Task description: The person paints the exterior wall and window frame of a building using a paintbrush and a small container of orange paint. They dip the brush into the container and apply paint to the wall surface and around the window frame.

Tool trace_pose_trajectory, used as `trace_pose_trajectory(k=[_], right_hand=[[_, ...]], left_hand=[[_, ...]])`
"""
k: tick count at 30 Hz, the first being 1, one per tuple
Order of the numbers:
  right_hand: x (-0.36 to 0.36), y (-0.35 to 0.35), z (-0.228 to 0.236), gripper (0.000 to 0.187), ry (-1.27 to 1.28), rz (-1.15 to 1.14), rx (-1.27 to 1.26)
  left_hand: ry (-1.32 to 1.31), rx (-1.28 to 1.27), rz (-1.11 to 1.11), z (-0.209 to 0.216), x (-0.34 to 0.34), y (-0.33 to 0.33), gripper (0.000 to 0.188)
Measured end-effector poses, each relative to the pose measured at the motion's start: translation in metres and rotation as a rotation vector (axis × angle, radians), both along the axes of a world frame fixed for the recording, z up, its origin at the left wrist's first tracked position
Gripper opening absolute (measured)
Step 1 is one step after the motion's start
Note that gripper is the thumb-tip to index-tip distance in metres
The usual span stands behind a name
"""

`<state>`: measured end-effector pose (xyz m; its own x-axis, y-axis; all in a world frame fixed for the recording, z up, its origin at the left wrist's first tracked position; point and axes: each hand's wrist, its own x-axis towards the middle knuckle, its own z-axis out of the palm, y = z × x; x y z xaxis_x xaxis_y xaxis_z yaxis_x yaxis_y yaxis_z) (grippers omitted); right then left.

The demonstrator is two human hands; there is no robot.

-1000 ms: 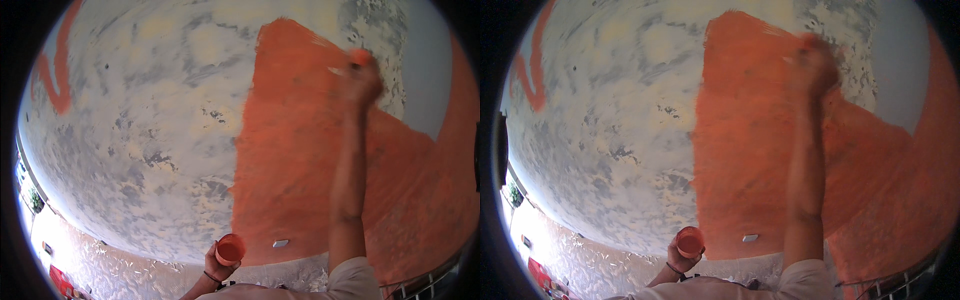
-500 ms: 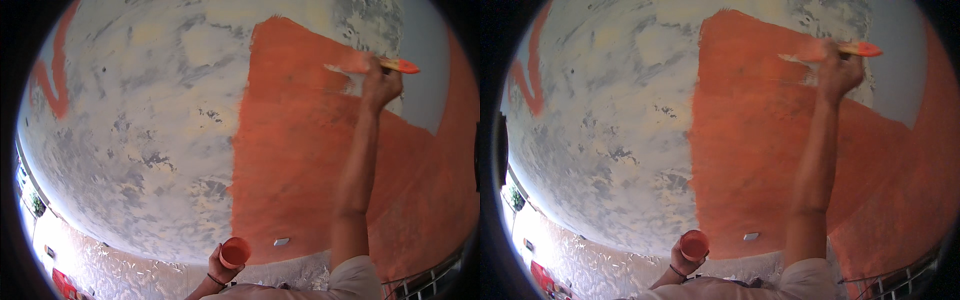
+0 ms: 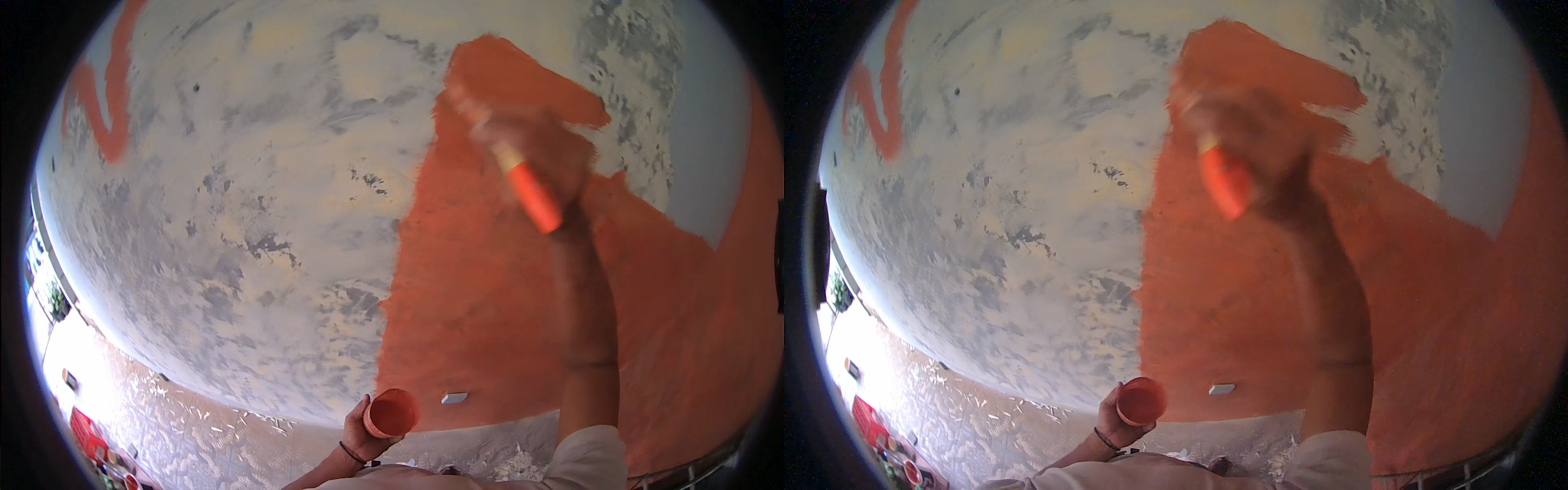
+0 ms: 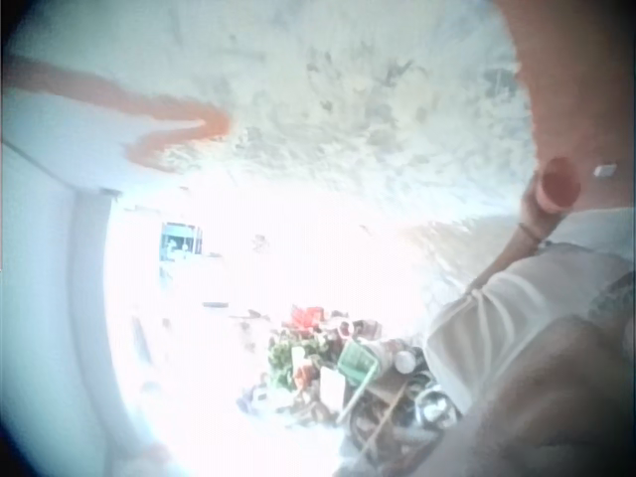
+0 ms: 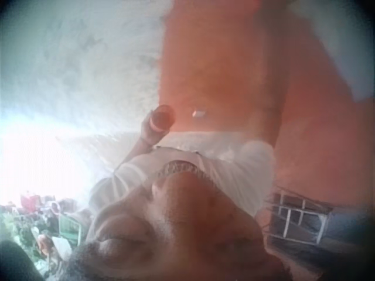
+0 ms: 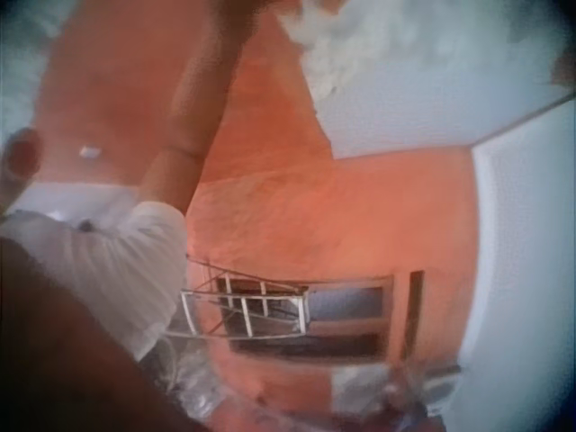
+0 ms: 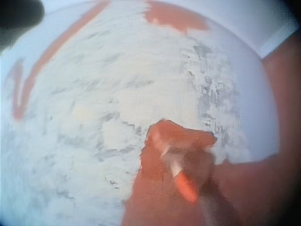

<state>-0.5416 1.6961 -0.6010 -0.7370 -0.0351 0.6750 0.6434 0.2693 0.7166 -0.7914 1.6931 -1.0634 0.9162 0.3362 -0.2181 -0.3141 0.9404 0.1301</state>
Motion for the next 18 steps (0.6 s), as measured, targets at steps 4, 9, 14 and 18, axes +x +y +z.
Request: trace_pose_trajectory(k=[4,9,14,18], right_hand=[[0.028,0.005,0.044,0.016,0.000,-0.088,0.138],[0.018,0.024,-0.048,0.013,-0.107,-0.257,-0.028],[0.000,0.011,-0.197,0.008,-0.249,-0.247,-0.520],[-0.008,-0.003,-0.181,0.005,-0.003,-0.111,-0.757]], left_hand=[[0.071,0.001,0.016,-0.016,-0.008,0.001,0.057],[-0.028,-0.049,0.073,-0.025,-0.013,0.007,0.059],[0.055,-0.052,0.069,-0.015,-0.010,0.006,0.054],[-0.016,-0.069,0.055,-0.015,-0.009,0.007,0.053]])
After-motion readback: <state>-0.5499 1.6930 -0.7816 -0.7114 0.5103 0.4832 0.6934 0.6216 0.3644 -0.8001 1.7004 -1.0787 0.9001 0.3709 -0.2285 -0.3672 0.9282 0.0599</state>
